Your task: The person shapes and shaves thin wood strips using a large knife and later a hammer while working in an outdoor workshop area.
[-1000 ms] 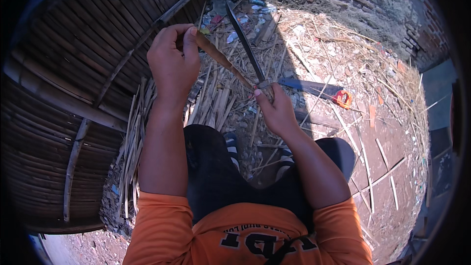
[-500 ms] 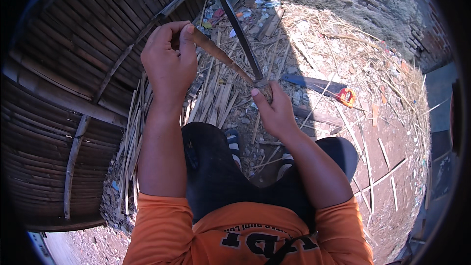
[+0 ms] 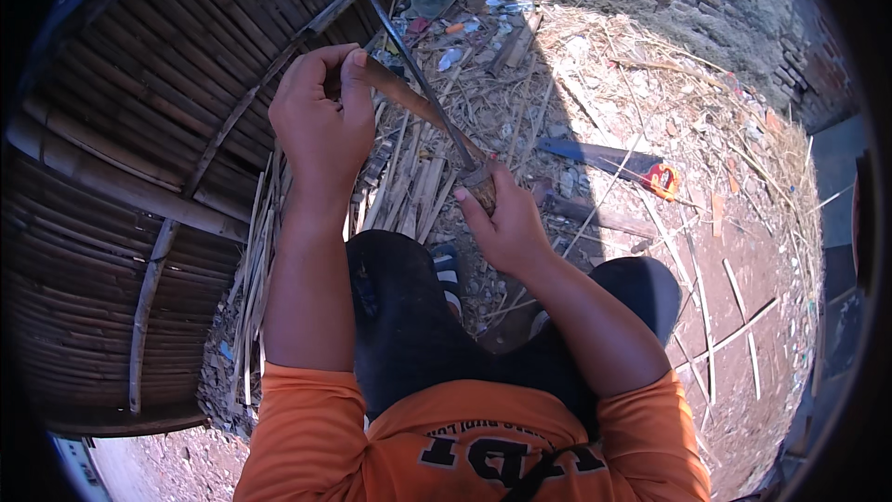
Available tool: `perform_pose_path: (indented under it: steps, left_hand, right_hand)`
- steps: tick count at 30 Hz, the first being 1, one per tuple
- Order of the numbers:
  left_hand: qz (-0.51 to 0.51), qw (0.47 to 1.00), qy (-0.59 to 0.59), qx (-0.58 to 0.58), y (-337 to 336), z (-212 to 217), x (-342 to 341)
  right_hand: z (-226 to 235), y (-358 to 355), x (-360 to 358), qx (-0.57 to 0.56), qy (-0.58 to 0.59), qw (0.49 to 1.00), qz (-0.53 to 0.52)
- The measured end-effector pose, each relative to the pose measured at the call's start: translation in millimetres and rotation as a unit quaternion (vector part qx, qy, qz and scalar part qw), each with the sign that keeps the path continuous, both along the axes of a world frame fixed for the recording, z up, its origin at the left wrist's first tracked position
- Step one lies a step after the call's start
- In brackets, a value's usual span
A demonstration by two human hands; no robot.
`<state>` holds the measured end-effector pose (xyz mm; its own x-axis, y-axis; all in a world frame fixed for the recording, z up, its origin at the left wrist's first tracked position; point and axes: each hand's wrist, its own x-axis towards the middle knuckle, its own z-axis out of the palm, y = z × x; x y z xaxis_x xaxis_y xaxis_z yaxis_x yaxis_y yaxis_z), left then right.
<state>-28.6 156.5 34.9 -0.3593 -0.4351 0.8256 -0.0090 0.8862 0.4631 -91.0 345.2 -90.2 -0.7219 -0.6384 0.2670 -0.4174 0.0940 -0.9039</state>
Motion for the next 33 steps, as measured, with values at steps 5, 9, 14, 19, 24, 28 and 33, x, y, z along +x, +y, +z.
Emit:
perform_pose_path:
  steps: [5,9,14,19,24,28,33]
  left_hand:
    - [0.03,0.999,0.008,-0.041,-4.1,1.0,2.5]
    - [0.011,0.999,0.009,-0.03,-6.7,1.9,2.9]
    - [-0.016,0.999,0.01,-0.027,9.7,-2.1,-2.2]
    - [0.049,0.998,-0.004,-0.033,-12.1,-1.0,9.2]
    - [0.043,0.998,0.002,-0.056,-3.8,-6.4,12.2]
    - [0.052,0.997,0.007,-0.05,-3.6,-5.7,9.6]
    - [0.061,0.997,-0.017,-0.044,-12.4,-7.4,16.6]
  right_hand:
    - [-1.1,-0.9,-12.2,0.138,-0.067,0.988,0.018]
    - [3.3,8.8,-6.3,0.015,0.008,1.0,-0.005]
    - [-10.9,-0.6,-10.1,0.148,0.025,0.989,0.004]
    - [-14.4,1.4,-13.1,0.084,-0.003,0.996,-0.008]
    - [0.5,6.6,-3.0,0.047,-0.002,0.999,-0.005]
    - [-64.7,-6.7,-22.0,0.199,-0.006,0.979,-0.037]
    - [-52.7,2.3,-32.6,0.162,-0.041,0.985,-0.032]
